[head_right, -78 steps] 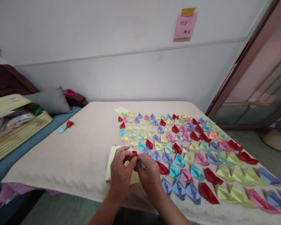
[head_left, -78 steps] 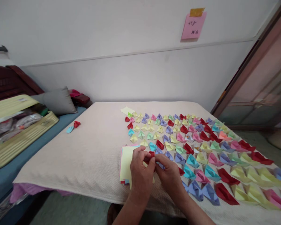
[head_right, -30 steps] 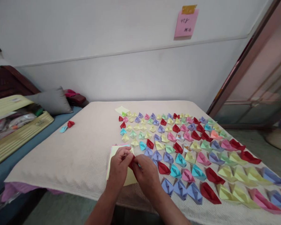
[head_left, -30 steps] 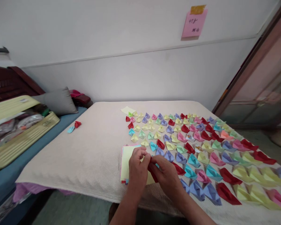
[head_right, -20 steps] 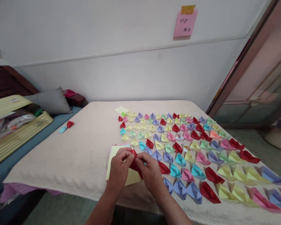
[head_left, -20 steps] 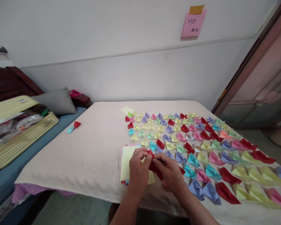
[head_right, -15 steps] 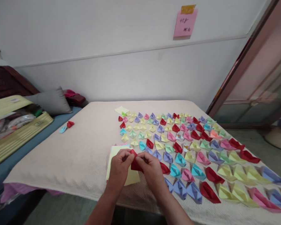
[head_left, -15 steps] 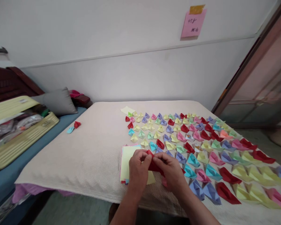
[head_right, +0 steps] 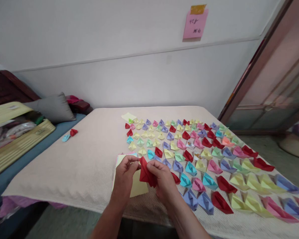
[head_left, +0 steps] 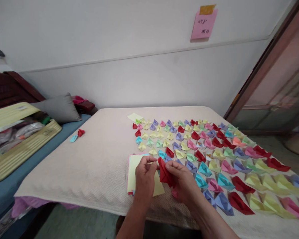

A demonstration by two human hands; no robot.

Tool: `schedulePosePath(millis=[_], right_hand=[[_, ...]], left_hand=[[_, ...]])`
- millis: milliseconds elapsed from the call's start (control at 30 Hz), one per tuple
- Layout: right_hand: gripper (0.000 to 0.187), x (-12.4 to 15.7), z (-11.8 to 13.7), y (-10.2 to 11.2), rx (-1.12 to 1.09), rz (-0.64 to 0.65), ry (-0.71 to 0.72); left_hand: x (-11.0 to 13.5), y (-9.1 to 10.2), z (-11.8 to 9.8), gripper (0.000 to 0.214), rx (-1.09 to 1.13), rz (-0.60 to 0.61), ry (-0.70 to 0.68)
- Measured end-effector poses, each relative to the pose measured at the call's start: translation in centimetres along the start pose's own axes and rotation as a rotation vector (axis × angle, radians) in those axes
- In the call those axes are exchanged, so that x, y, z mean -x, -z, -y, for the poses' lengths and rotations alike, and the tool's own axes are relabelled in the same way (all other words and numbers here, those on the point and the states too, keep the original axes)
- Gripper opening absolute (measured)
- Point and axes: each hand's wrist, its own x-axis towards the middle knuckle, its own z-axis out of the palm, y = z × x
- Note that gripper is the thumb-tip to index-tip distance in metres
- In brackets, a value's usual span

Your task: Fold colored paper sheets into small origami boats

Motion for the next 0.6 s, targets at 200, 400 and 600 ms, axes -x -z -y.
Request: schedulePosePath(millis=[200,400,600], right_hand=[[0.026,0.10,0.28,0.08,-0.039,0.066,-0.041],[0.024,-0.03,-0.15,0.22,-0.088,0.140,-0.055],[0.024,-0.06,-0.19,0.22,-0.122,0.153,-0.059]], left_hand=[[-0.03,0.04,0.07,0.011,0.231,0.084,0.031],[-0.29,0.16,0.59,0.012,0.262,0.076,0.078],[-0.23,0.19,0.63,0.012,0.177,0.055,0.030]])
